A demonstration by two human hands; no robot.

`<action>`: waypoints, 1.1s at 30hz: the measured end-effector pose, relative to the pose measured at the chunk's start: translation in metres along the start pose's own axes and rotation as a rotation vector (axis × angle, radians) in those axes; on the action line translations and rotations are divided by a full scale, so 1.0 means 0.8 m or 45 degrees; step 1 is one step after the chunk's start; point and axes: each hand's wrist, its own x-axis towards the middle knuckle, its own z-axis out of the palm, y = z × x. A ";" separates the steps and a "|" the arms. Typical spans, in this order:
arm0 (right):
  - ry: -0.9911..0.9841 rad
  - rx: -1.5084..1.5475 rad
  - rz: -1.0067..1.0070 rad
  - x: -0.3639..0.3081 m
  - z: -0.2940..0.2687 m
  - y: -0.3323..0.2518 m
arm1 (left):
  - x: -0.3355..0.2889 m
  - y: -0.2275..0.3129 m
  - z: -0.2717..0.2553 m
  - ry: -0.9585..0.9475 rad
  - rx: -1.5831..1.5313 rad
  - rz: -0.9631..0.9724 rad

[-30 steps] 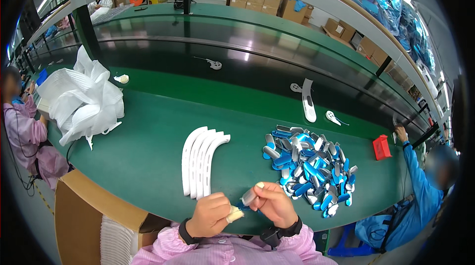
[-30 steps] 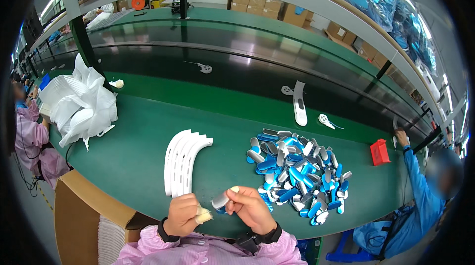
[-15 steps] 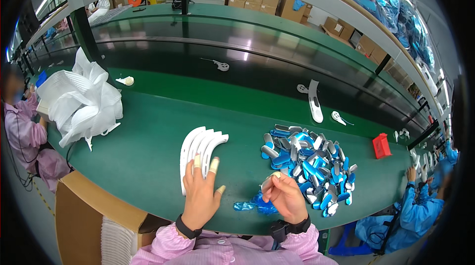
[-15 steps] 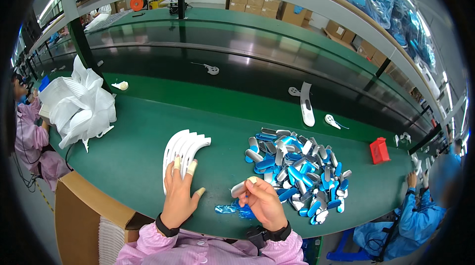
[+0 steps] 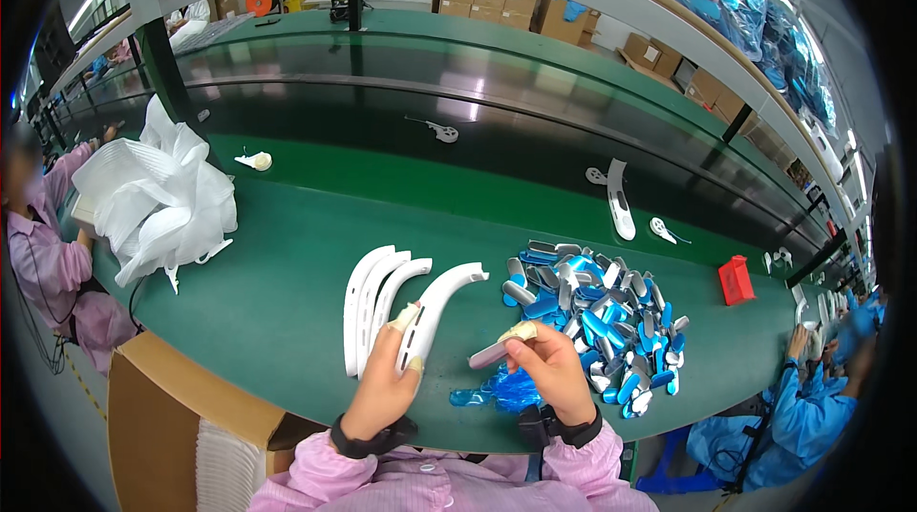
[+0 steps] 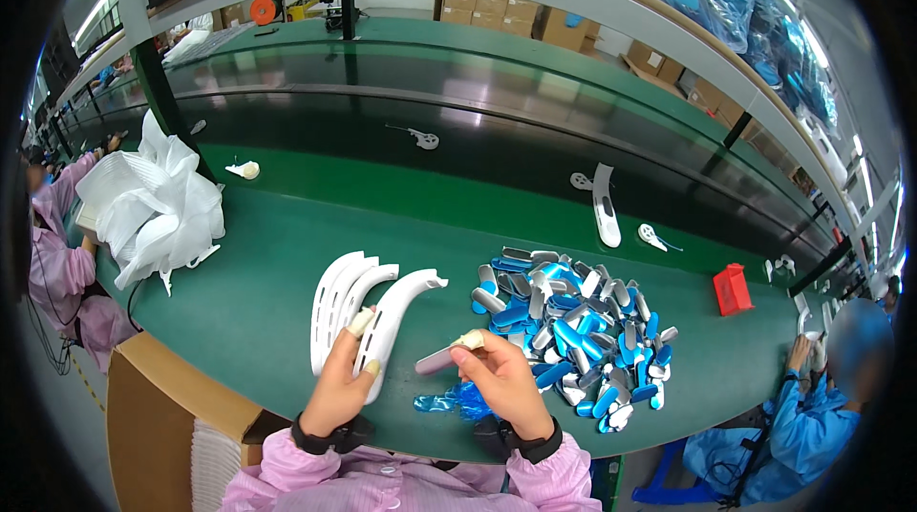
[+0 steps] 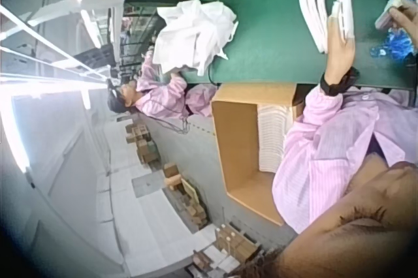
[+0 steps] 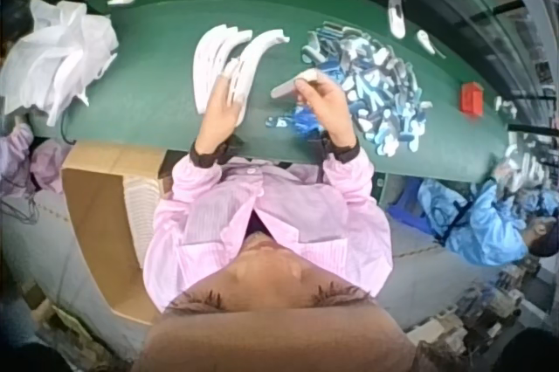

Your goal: The worker picks up white curved plastic components from a box and attaches blue adhesive or foam pads to them before sorting.

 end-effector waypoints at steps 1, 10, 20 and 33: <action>0.005 0.002 -0.004 0.003 0.001 -0.003 | 0.000 0.006 -0.005 -0.042 -0.644 -0.154; -0.294 -0.512 -0.203 0.013 0.015 -0.026 | -0.009 0.041 -0.012 -0.323 -1.129 -0.264; -0.133 -1.103 -0.641 0.002 0.042 -0.023 | -0.012 0.034 0.004 -0.297 -1.175 -0.254; -0.030 0.060 0.156 -0.006 0.038 -0.006 | -0.024 0.029 0.006 -0.349 -0.872 -0.073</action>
